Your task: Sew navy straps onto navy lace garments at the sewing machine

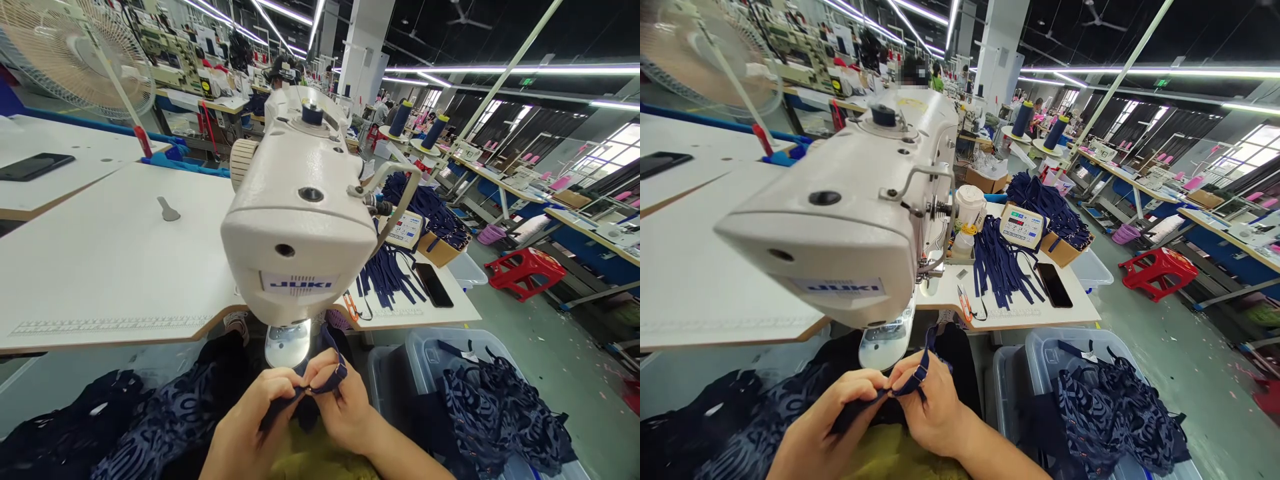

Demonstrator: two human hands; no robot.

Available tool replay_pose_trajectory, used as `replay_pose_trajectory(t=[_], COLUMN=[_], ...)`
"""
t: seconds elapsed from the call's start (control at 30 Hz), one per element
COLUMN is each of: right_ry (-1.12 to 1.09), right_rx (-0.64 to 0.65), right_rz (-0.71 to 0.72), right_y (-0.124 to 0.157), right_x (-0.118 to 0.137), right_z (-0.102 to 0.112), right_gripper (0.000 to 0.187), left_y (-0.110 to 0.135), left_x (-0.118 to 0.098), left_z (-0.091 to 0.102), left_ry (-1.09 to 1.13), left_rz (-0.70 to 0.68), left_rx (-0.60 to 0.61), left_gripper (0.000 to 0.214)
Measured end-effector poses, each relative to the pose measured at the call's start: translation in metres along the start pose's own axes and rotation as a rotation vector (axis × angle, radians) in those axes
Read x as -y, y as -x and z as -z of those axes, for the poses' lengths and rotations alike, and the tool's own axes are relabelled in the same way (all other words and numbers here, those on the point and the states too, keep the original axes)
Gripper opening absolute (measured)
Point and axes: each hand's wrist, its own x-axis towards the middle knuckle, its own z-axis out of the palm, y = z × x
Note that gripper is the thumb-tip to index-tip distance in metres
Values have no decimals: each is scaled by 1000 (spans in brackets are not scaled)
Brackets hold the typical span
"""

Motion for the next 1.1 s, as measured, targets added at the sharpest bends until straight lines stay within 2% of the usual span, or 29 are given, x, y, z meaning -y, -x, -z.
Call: replay_pose_trajectory(t=[0.13,0.23,0.33,0.4,0.47,0.53,0.6,0.67,0.73,0.8,0.93,1.1], right_ry=[55,169,302,346,338,295,240,179,89,-34,-290,-484], right_rx=[34,76,94,85,75,66,51,29,14,20,26,-24], right_rz=[-110,-204,-219,-226,-253,-300,-353,-395,-450,-535,-680,-703], right_y=[-4,-10,-18,-22,-25,-28,-30,-32,-36,-39,-40,-38], right_x=[1,1,0,-1,-3,-5,-7,-8,-9,-12,-20,-25], right_z=[-1,-3,-5,-6,-7,-7,-8,-8,-8,-7,-6,-10], right_gripper=[7,8,11,11,11,11,10,11,14,17,15,14], left_y=[0,-2,-3,-2,-1,0,1,0,-3,-6,-9,-10], left_x=[-2,-1,6,12,17,20,22,24,26,27,26,20], left_z=[-1,-2,-3,-2,0,3,7,11,14,16,17,19], left_ry=[9,-36,-118,-186,-280,-402,-529,-614,-632,-613,-587,-611], left_rz=[95,226,362,398,332,204,-50,-342,-541,-544,-439,-424], left_rx=[-59,-117,-93,-81,-158,-305,-380,-268,-88,-10,-32,0], left_gripper=[6,17,27,32,39,47,51,52,47,40,39,43])
